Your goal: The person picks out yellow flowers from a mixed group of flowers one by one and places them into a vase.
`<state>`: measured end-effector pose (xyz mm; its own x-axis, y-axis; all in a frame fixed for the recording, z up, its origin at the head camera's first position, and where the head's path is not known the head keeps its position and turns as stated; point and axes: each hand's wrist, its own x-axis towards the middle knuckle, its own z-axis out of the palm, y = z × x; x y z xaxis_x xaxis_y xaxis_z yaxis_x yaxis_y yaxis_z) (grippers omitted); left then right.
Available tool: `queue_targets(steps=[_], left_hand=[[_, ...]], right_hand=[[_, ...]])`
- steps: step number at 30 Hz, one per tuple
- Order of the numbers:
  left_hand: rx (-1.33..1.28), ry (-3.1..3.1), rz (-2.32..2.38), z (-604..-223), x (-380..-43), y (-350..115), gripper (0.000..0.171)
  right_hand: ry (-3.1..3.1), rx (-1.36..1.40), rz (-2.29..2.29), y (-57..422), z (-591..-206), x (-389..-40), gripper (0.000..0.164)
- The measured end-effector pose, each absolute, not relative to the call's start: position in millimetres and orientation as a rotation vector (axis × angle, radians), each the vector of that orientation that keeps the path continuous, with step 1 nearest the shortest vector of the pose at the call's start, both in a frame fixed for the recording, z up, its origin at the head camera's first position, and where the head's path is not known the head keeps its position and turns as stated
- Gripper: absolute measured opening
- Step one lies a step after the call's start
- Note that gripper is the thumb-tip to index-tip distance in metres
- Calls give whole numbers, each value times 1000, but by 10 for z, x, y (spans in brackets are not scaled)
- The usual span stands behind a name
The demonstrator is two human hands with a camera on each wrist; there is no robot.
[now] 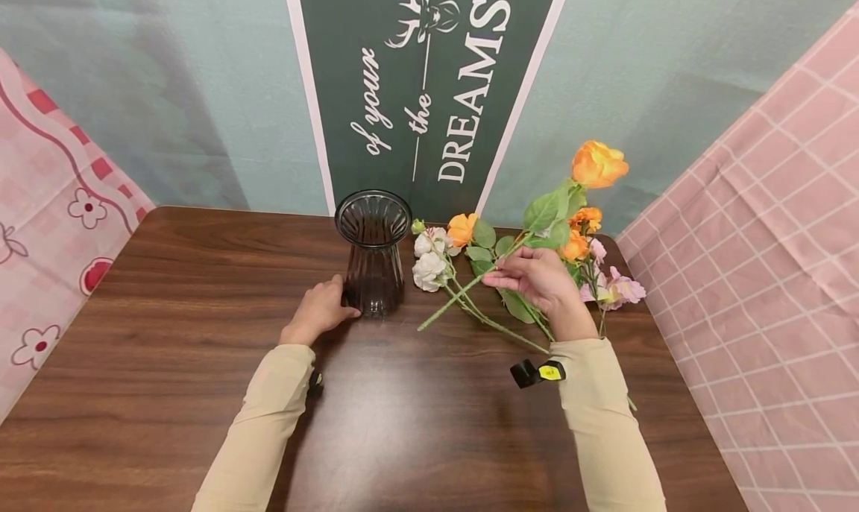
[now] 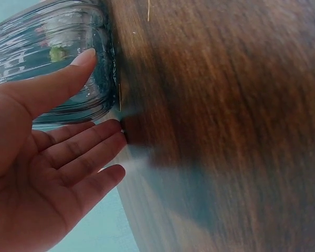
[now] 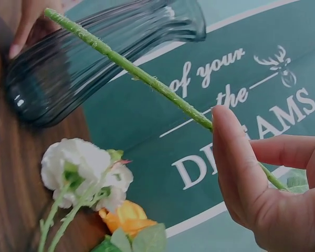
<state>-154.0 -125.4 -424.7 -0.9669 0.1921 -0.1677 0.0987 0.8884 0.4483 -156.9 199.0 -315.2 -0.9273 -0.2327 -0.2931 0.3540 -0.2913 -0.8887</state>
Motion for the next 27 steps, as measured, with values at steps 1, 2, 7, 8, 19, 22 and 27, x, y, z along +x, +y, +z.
queue_targets(steps=[1,2,7,8,19,22,27], left_hand=[[222,2850,660,-4246,-1540,-1254,59],[223,2851,661,-4247,-1541,-1254,59],[232,2853,661,-4253,-1548,-1252,60],[232,2852,662,-4252,-1548,-1253,60],[232,2838,663,-4234,-1537,-1242,62],[223,2833,665,-4232,-1536,-1240,64],[221,2831,662,-4237,-1537,-1240,64]], right_hand=[[1597,141,-2266,1985,-3129,-1575,20],[1599,133,-2270,1977,-3105,-1582,20],[1561,116,-2311,1953,-2958,-1617,22],[1544,114,-2326,1950,-2925,-1624,21],[1473,-16,-2453,1912,-2596,-1709,21],[1478,-39,-2468,1892,-2528,-1742,20],[1462,-37,-2508,1830,-2424,-1801,18]])
